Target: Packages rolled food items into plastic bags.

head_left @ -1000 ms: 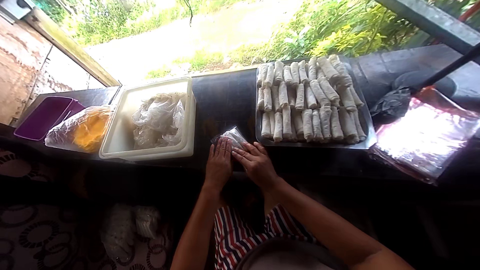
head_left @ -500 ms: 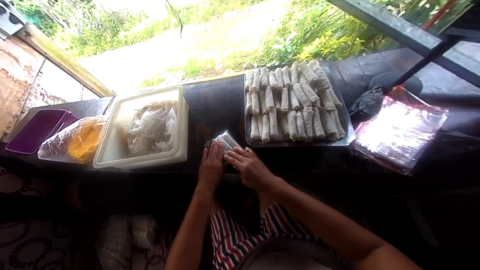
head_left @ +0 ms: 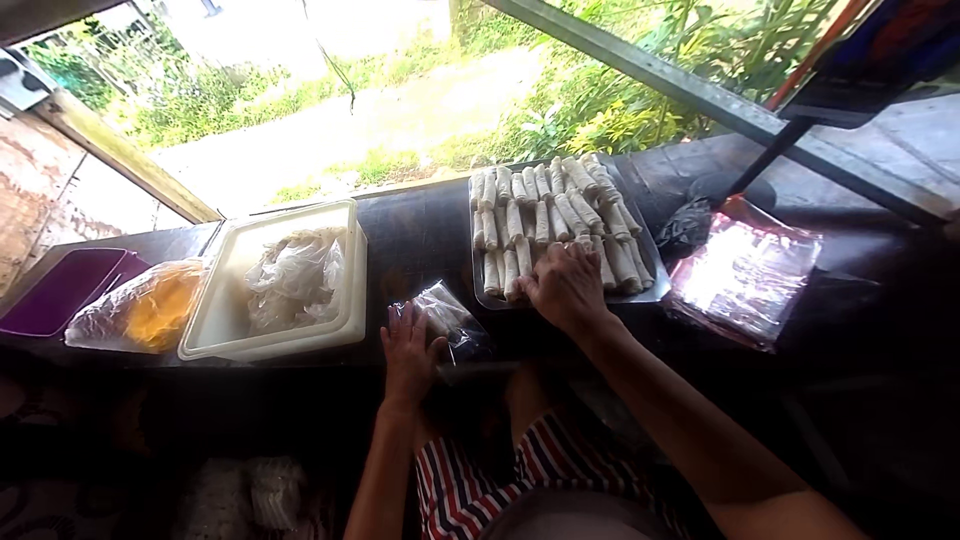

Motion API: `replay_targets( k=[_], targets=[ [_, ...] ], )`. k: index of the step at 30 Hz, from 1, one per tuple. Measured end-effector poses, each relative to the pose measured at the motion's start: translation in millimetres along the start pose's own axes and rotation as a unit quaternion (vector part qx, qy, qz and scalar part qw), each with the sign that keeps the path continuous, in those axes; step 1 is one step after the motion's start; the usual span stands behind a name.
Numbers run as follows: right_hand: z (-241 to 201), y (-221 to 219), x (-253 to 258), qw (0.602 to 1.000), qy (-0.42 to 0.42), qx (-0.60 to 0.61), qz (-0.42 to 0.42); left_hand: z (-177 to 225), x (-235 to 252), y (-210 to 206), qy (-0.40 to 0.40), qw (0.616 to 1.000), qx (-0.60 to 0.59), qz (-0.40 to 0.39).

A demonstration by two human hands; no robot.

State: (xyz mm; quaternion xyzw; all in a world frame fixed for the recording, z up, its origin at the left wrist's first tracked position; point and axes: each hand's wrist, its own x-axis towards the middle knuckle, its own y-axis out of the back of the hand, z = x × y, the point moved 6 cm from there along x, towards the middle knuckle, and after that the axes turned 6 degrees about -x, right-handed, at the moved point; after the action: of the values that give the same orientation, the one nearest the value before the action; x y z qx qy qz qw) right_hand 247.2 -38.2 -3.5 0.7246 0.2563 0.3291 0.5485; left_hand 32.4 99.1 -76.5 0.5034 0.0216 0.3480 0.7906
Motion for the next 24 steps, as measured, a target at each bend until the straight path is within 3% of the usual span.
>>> replay_targets(
  k=[4, 6, 9, 12, 14, 16, 20, 24],
  targets=[
    [12.1, 10.9, -7.3, 0.995, -0.040, 0.075, 0.059, 11.4, -9.6, 22.9, -0.003, 0.998, -0.004, 0.060],
    [17.0, 25.7, -17.6, 0.987, -0.057, 0.142, 0.049, 23.9, -10.0, 32.9, -0.021, 0.996, -0.033, 0.077],
    [9.9, 33.7, -37.5, 0.947, -0.063, 0.304, -0.081, 55.2, -7.7, 40.0, -0.078, 0.990, -0.102, 0.063],
    [-9.0, 27.9, -57.0, 0.856, 0.013, 0.477, -0.200, 88.3, -3.5, 44.8, -0.152, 0.977, -0.143, 0.031],
    [-15.7, 24.3, -65.5, 0.821, 0.052, 0.515, -0.240, 100.5, -1.7, 48.8, -0.184, 0.968, -0.173, 0.002],
    [-17.7, 23.0, -68.7, 0.811, 0.065, 0.524, -0.252, 105.1, -1.1, 51.9, -0.213, 0.956, -0.202, -0.015],
    [-17.9, 20.0, -73.5, 0.838, 0.127, 0.497, -0.187, 101.1, -7.7, 50.4, -0.210, 0.952, -0.220, -0.037],
    [-22.8, 17.7, -87.1, 0.861, 0.231, 0.451, -0.046, 95.9, -17.5, 47.0, -0.124, 0.957, -0.257, -0.052]
  ],
)
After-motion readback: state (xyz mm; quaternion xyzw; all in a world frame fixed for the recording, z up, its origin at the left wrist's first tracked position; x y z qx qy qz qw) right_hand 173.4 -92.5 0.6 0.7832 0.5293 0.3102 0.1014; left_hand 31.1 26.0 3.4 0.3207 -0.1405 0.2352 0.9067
